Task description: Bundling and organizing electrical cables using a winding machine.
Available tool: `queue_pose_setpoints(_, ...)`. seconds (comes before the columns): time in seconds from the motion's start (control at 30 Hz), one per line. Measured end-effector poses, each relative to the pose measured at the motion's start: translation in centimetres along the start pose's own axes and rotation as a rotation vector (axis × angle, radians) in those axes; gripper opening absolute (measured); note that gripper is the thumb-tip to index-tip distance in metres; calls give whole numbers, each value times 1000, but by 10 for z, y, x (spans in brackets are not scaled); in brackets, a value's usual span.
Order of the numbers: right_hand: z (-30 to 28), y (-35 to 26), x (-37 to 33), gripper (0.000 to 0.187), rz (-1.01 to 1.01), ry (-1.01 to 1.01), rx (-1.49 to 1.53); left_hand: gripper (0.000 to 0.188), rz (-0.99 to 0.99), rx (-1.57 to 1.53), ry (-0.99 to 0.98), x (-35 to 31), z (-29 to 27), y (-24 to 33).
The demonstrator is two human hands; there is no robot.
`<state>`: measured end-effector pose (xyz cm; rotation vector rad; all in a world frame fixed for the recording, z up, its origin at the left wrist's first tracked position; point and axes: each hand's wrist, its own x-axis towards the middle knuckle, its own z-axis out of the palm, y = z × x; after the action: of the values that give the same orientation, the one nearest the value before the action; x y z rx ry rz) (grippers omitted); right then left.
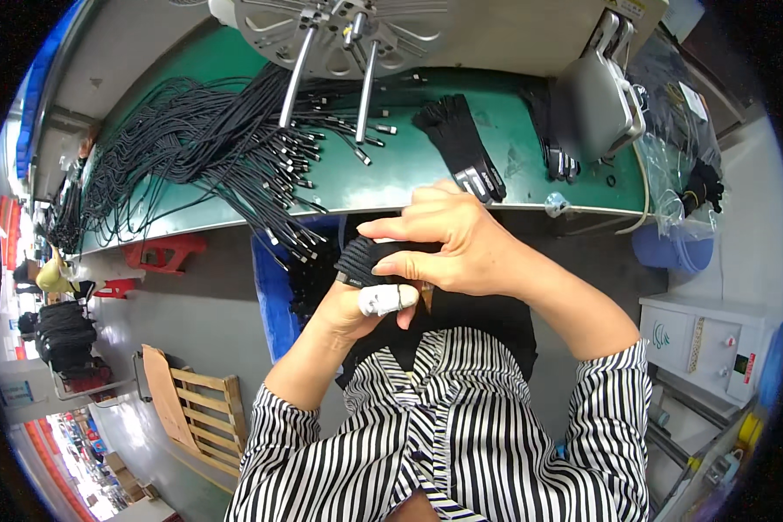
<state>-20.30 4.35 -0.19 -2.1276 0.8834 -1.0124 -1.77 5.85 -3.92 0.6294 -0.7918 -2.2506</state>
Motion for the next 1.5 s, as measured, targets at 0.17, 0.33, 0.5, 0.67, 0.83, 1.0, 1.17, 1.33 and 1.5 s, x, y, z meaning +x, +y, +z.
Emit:
queue_pose_setpoints(0.17,-6,-6,-16,48,47,-238,-371,23,-185,236,54,-9,-27,-12)
queue_pose_setpoints(0.33,29,1,-32,77,15,-96,72,54,-308,188,-13,-16,-16,-33)
queue_pose_setpoints(0.5,51,-11,-49,51,-133,-128,117,59,-176,529,-154,-35,-2,-55)
queue_pose_setpoints(0.67,67,-22,-70,27,-127,-43,177,50,-538,692,-302,-50,24,-50)
queue_pose_setpoints(0.83,66,-22,-63,24,-246,126,273,56,-272,474,-400,-58,8,-84)
queue_pose_setpoints(1.0,49,-18,-45,23,-430,70,265,62,99,580,-514,-45,6,-79)
queue_pose_setpoints(1.17,43,-1,-29,28,-64,114,218,51,-218,293,-3,-30,13,-54)
queue_pose_setpoints(1.33,28,1,-45,15,692,-20,508,16,-252,181,315,-18,-5,-25)
queue_pose_setpoints(1.5,46,-9,-60,7,178,-131,-240,17,-298,819,352,-8,-24,-30)
